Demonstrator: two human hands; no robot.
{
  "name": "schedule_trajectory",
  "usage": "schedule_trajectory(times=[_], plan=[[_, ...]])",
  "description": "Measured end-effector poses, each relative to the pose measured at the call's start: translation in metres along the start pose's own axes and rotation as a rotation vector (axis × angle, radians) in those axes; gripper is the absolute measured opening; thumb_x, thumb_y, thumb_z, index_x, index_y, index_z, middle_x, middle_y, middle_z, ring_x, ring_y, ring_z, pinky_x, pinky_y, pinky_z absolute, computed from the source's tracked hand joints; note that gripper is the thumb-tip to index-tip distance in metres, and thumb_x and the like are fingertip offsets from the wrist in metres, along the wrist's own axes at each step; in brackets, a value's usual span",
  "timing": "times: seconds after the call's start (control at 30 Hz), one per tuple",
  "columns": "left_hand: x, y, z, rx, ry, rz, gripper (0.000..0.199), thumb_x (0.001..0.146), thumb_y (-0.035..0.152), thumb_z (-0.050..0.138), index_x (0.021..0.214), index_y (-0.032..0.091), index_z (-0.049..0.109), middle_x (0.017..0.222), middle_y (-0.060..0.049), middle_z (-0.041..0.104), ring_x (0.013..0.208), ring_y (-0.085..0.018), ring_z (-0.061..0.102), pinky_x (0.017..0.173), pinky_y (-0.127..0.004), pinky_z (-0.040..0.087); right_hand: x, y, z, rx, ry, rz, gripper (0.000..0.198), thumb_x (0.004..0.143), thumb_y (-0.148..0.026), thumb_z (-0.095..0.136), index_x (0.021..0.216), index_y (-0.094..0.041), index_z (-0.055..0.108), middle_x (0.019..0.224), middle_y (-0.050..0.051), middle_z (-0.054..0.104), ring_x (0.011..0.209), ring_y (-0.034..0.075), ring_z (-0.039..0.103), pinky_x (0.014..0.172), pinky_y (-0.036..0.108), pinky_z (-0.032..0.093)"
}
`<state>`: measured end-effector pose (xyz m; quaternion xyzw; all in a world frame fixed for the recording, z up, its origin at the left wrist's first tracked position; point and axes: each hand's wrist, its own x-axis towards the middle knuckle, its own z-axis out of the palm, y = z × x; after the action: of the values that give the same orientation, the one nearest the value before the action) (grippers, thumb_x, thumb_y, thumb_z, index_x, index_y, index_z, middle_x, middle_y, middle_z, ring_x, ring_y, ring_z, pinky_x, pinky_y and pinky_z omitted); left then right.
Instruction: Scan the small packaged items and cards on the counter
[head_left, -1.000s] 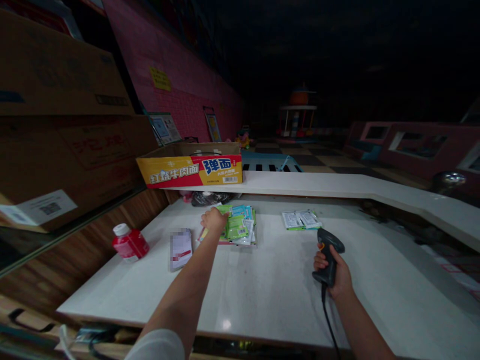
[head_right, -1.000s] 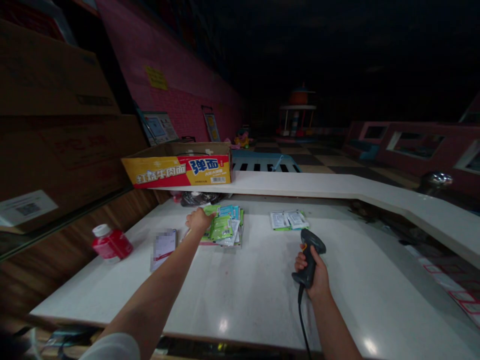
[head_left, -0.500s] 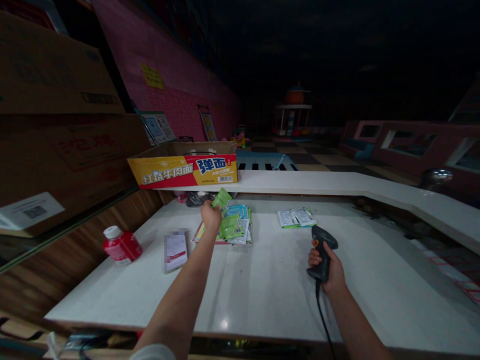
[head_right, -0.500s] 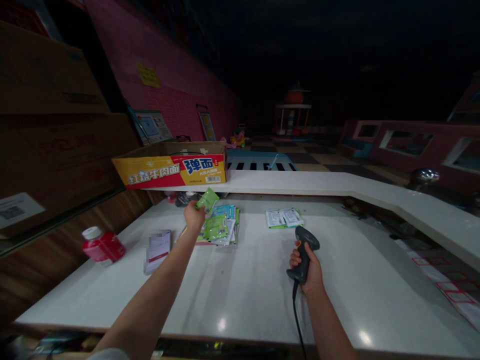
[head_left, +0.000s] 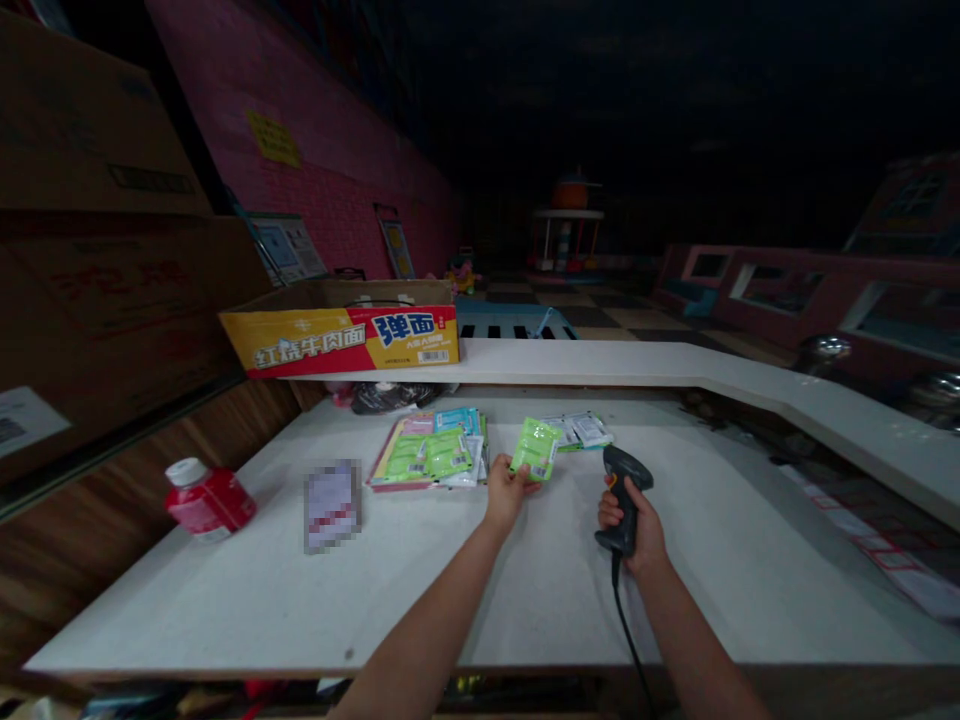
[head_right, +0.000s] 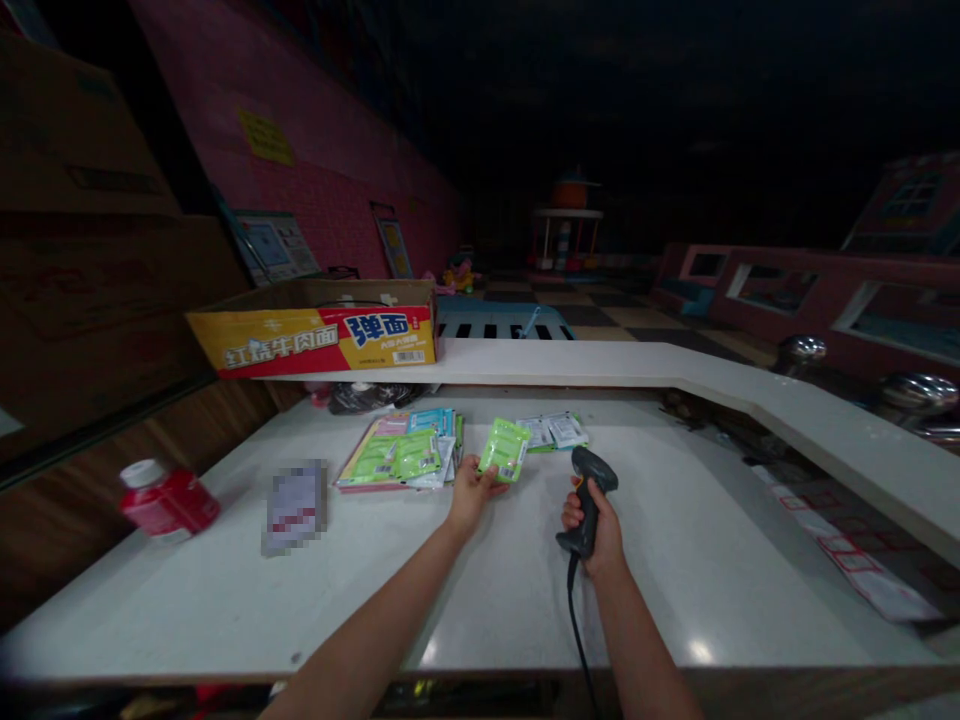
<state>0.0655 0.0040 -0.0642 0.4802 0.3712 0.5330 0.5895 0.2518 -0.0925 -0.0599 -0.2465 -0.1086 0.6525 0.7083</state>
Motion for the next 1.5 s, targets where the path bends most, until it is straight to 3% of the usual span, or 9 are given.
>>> schedule_trajectory(times=[0.23, 0.4, 0.63, 0.9, 1.03, 1.23, 1.5], plan=[[0.012, -0.023, -0.007, 0.026, 0.085, 0.120, 0.050, 0.076, 0.066, 0.057, 0.092, 0.022, 0.038, 0.099, -0.006, 0.062, 0.084, -0.020, 0.068, 0.071, -0.039, 0.060, -0.006, 0.004, 0.007, -0.086, 0.037, -0.018, 0.036, 0.068, -0.036, 0.080, 0.091, -0.015, 0.062, 0.055, -0.007, 0.050, 0.039, 0.004, 0.040, 0.036, 0.013, 0.034], [0.016, -0.028, -0.008, 0.018, 0.099, 0.164, 0.055, 0.078, 0.069, 0.053, 0.101, 0.021, 0.043, 0.110, -0.010, 0.061, 0.094, -0.022, 0.067, 0.079, -0.040, 0.059, -0.017, 0.012, 0.020, -0.312, 0.117, -0.012, 0.043, 0.070, -0.047, 0.078, 0.094, -0.015, 0.061, 0.052, -0.006, 0.052, 0.036, 0.006, 0.043, 0.033, 0.016, 0.033], [0.015, -0.026, -0.007, -0.080, 0.073, 0.182, 0.052, 0.080, 0.062, 0.058, 0.110, 0.020, 0.050, 0.111, -0.010, 0.061, 0.095, -0.022, 0.066, 0.079, -0.039, 0.059, -0.053, 0.027, 0.051, -0.608, 0.093, 0.021, 0.046, 0.071, -0.057, 0.074, 0.090, -0.017, 0.060, 0.049, -0.004, 0.055, 0.033, 0.009, 0.046, 0.031, 0.019, 0.035], [0.017, -0.026, -0.005, -0.094, 0.102, 0.150, 0.039, 0.082, 0.045, 0.061, 0.109, 0.019, 0.052, 0.110, -0.011, 0.061, 0.091, -0.021, 0.066, 0.080, -0.041, 0.059, -0.070, 0.030, 0.073, -0.672, 0.124, 0.026, 0.047, 0.069, -0.061, 0.073, 0.082, -0.019, 0.056, 0.046, -0.006, 0.054, 0.031, 0.008, 0.044, 0.029, 0.018, 0.034], [0.017, -0.023, -0.004, -0.071, 0.127, 0.143, 0.034, 0.083, 0.041, 0.059, 0.108, 0.019, 0.053, 0.109, -0.011, 0.061, 0.093, -0.022, 0.066, 0.079, -0.042, 0.060, -0.070, 0.030, 0.073, -0.669, 0.110, 0.027, 0.048, 0.068, -0.062, 0.073, 0.081, -0.019, 0.055, 0.046, -0.006, 0.054, 0.031, 0.008, 0.044, 0.030, 0.018, 0.034], [0.015, -0.025, -0.004, -0.093, 0.099, 0.180, 0.047, 0.079, 0.058, 0.062, 0.105, 0.020, 0.051, 0.108, -0.009, 0.061, 0.091, -0.020, 0.065, 0.075, -0.036, 0.060, -0.064, 0.031, 0.063, -0.627, 0.090, 0.029, 0.048, 0.070, -0.062, 0.072, 0.085, -0.019, 0.056, 0.048, -0.006, 0.055, 0.033, 0.009, 0.045, 0.031, 0.019, 0.035], [0.012, -0.020, -0.005, -0.085, 0.090, 0.110, 0.054, 0.071, 0.065, 0.066, 0.094, 0.020, 0.046, 0.090, -0.003, 0.061, 0.075, -0.017, 0.066, 0.067, -0.036, 0.060, -0.021, 0.007, 0.027, -0.395, 0.102, 0.028, 0.046, 0.067, -0.055, 0.077, 0.086, -0.017, 0.059, 0.050, -0.005, 0.053, 0.035, 0.006, 0.042, 0.032, 0.016, 0.032]])
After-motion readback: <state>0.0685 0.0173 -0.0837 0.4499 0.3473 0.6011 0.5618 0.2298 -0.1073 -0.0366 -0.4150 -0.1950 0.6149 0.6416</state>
